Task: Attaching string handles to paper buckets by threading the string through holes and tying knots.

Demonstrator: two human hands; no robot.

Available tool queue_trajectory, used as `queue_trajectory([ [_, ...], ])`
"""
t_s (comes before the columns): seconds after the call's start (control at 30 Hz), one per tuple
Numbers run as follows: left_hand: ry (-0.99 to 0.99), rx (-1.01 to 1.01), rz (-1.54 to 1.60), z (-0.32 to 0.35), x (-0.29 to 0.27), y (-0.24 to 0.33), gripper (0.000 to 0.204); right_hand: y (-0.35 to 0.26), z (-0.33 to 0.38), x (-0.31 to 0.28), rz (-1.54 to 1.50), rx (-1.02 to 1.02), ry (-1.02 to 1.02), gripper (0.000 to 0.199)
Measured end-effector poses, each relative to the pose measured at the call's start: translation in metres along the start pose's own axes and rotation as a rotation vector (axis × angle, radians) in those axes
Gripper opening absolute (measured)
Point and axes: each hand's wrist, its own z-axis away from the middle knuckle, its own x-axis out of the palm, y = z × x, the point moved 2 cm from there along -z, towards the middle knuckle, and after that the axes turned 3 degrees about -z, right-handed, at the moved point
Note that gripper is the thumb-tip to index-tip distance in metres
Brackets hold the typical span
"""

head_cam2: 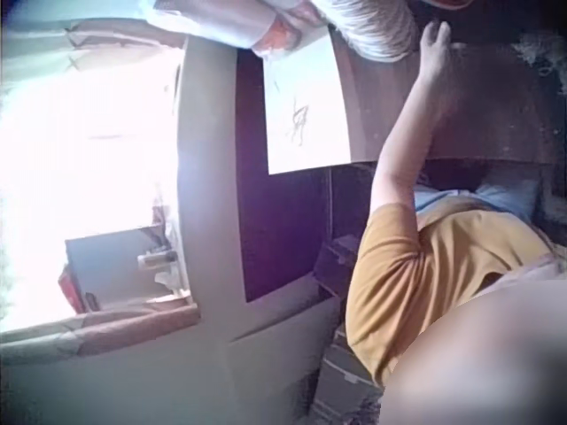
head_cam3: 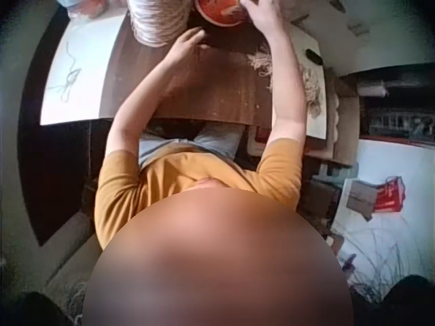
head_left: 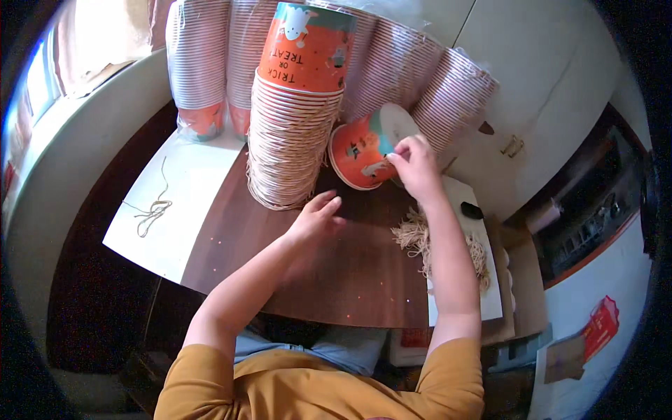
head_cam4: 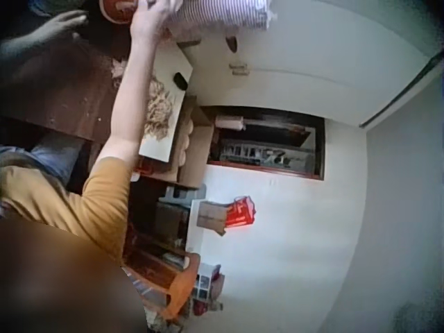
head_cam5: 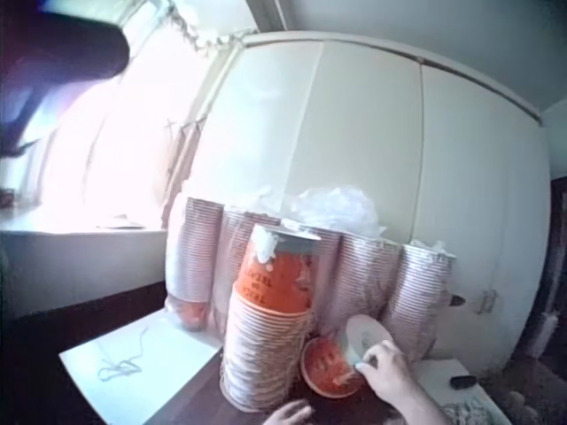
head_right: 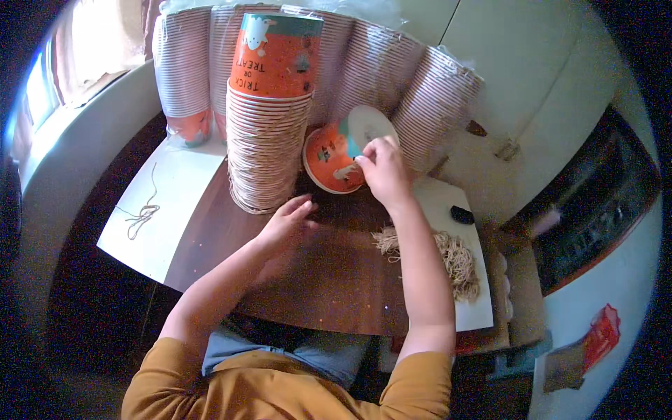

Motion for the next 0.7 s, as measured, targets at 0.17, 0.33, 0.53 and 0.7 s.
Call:
queue_trajectory([
  [0.17, -0.222, 0.230, -0.007, -0.009, 0.011, -0.005, 0.024, -0.009, 0.020, -0.035, -0.258, 0.332, -0.088, 0.015],
  [0.33, -0.302, 0.265, -0.141, 0.020, 0.026, -0.004, 0.021, 0.028, 0.058, -0.040, -0.649, 0.506, 0.004, 0.013],
  [0.53, -0.112, 0.208, -0.071, 0.036, 0.016, -0.020, 0.024, 0.034, 0.053, -0.086, -0.388, 0.401, 0.234, 0.010],
  [0.7, -0.181, 0.259, 0.007, 0.034, 0.044, 0.006, 0.039, -0.001, 0.051, -0.091, -0.516, 0.416, 0.104, 0.009],
])
